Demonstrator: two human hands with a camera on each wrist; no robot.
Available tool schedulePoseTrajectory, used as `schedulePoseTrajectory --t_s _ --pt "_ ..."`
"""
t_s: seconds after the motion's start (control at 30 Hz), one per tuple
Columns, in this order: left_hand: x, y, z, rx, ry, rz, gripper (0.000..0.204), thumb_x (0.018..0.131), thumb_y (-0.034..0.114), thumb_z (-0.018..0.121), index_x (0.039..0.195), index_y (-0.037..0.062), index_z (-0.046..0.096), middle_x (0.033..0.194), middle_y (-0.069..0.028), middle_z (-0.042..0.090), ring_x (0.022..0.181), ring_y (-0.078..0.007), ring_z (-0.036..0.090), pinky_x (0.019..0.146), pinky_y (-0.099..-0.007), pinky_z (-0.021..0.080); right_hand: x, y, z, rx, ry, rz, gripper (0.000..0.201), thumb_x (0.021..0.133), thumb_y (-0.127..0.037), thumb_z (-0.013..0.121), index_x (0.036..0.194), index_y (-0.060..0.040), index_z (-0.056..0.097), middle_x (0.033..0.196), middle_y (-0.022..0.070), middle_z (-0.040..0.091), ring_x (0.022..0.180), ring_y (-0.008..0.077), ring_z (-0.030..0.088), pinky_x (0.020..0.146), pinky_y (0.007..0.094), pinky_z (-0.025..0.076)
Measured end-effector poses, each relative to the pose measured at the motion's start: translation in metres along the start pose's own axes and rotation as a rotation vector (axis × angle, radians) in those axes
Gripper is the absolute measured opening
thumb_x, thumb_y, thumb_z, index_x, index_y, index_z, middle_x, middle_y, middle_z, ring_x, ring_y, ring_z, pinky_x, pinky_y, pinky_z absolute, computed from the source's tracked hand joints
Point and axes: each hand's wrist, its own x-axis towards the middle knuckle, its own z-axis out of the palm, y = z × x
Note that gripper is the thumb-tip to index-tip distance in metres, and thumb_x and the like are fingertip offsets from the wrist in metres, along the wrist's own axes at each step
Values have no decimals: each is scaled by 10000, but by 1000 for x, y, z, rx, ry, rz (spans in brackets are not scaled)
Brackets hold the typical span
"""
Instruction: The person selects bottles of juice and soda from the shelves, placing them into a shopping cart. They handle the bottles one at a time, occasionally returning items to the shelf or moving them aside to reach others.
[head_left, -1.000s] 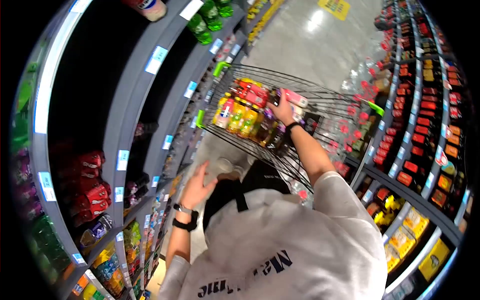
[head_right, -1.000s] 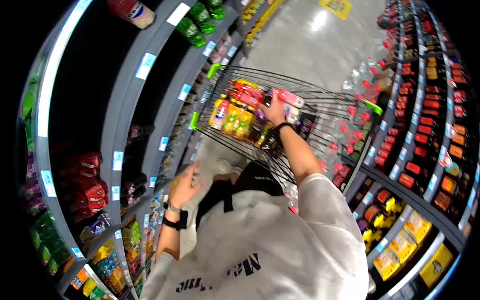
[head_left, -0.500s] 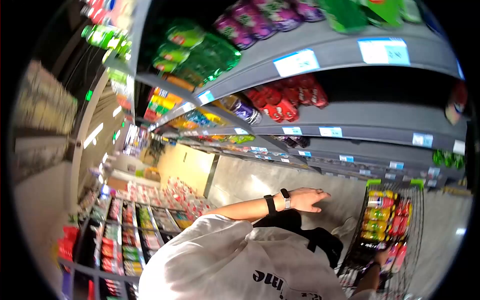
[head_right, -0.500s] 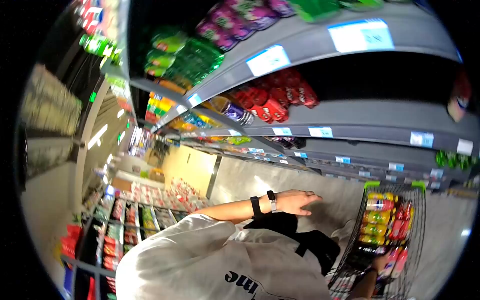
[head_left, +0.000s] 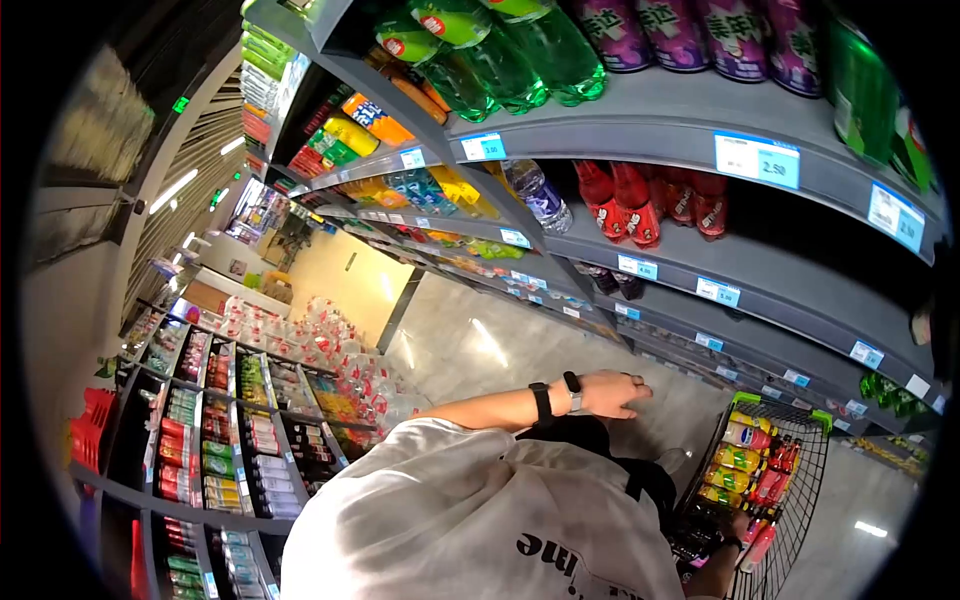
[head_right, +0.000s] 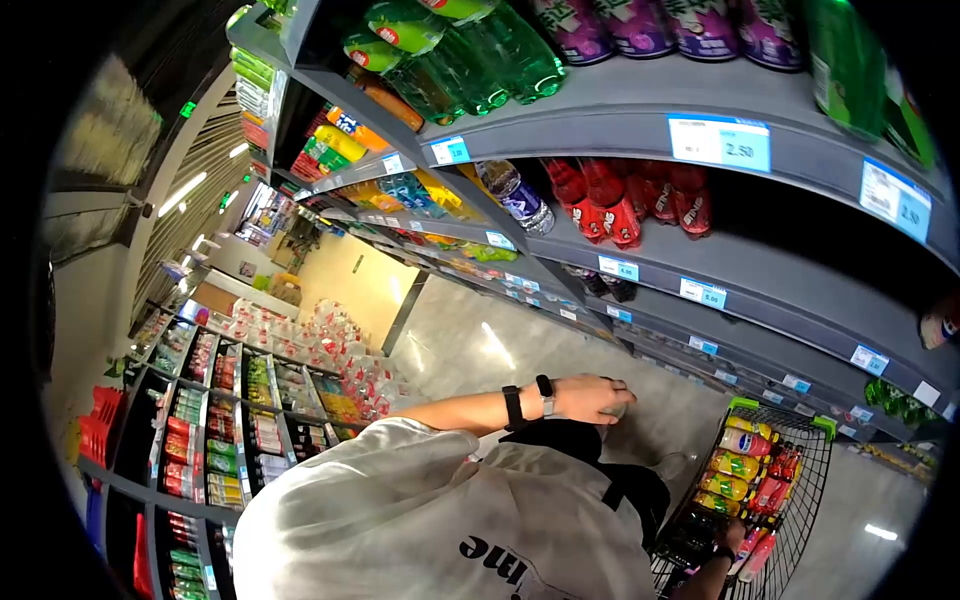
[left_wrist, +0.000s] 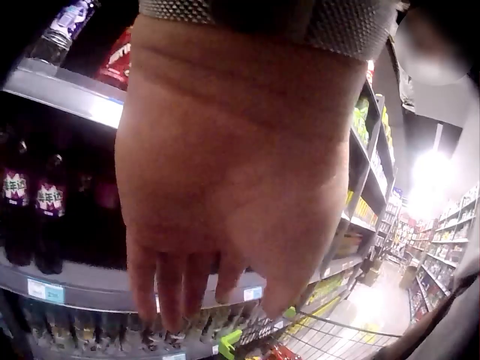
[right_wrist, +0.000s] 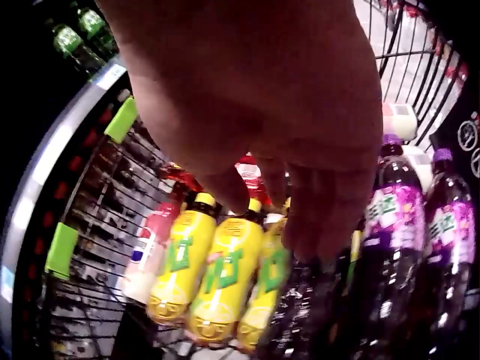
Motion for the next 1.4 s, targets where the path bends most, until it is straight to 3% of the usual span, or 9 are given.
schedulePoseTrajectory --t_s 0.07,0.13,0.4,0.67,0.8,0.87,1.13,1.2,1.4 --pt "-13 -17 -4 -2 39 -22 520 912 309 655 1343 50 523 1249 -153 601 1106 -371 608 912 -467 508 42 -6 0 1357 -11 1100 245 985 -236 466 1125 -115 626 929 50 656 744 212 648 583 339 504" --pt "-29 -39 -6 -11 68 -49 516 918 319 654 1341 53 527 1256 -153 593 1109 -370 606 910 -466 508 103 -45 -28 1275 183 1200 293 996 -299 500 1230 -143 583 1028 58 652 833 203 663 600 325 494" --pt "-92 -119 -21 -9 228 -142 469 939 298 625 1326 53 527 1239 -154 593 1102 -371 609 897 -476 515 328 -224 -85 1145 90 655 479 943 -251 687 1385 -177 517 1004 -15 655 899 116 616 760 283 478" --pt "-165 -211 -10 -81 353 -187 428 952 277 599 1308 44 548 1220 -172 619 1083 -372 616 921 -462 509 481 -339 -6 778 181 84 867 840 -187 820 1515 1 309 1432 208 476 1248 291 511 1060 373 396" --pt "-197 -245 -17 -144 375 -271 424 957 270 594 1313 44 546 1206 -175 624 1080 -377 614 922 -461 505 507 -396 -20 664 118 338 518 841 -187 819 1226 75 592 1205 203 646 1063 301 617 953 391 463" --pt "-205 -264 -17 -153 406 -249 426 958 281 594 1315 53 547 1181 -173 634 1057 -380 623 901 -470 513 520 -391 -10 656 54 387 635 815 -236 842 1300 66 565 1220 197 668 1116 298 634 966 377 472" --pt "-211 -304 -24 -141 379 -260 432 956 289 599 1323 68 543 1176 -173 642 1041 -381 630 877 -481 521 549 -411 14 411 -10 244 492 810 -213 836 1173 62 648 1144 176 715 1045 280 666 955 345 480" --pt "-205 -314 -24 -159 382 -227 430 957 287 599 1322 67 543 1184 -176 644 1044 -384 628 878 -482 520 547 -429 7 673 -60 161 476 809 -176 838 1177 58 648 1149 151 712 1044 262 660 965 341 477" --pt "-185 -312 -48 -178 335 -220 411 947 274 603 1286 46 558 1126 -201 656 1016 -407 632 863 -492 520 552 -459 17 565 190 172 389 789 -152 852 1074 60 692 1020 118 740 936 259 682 899 364 516"
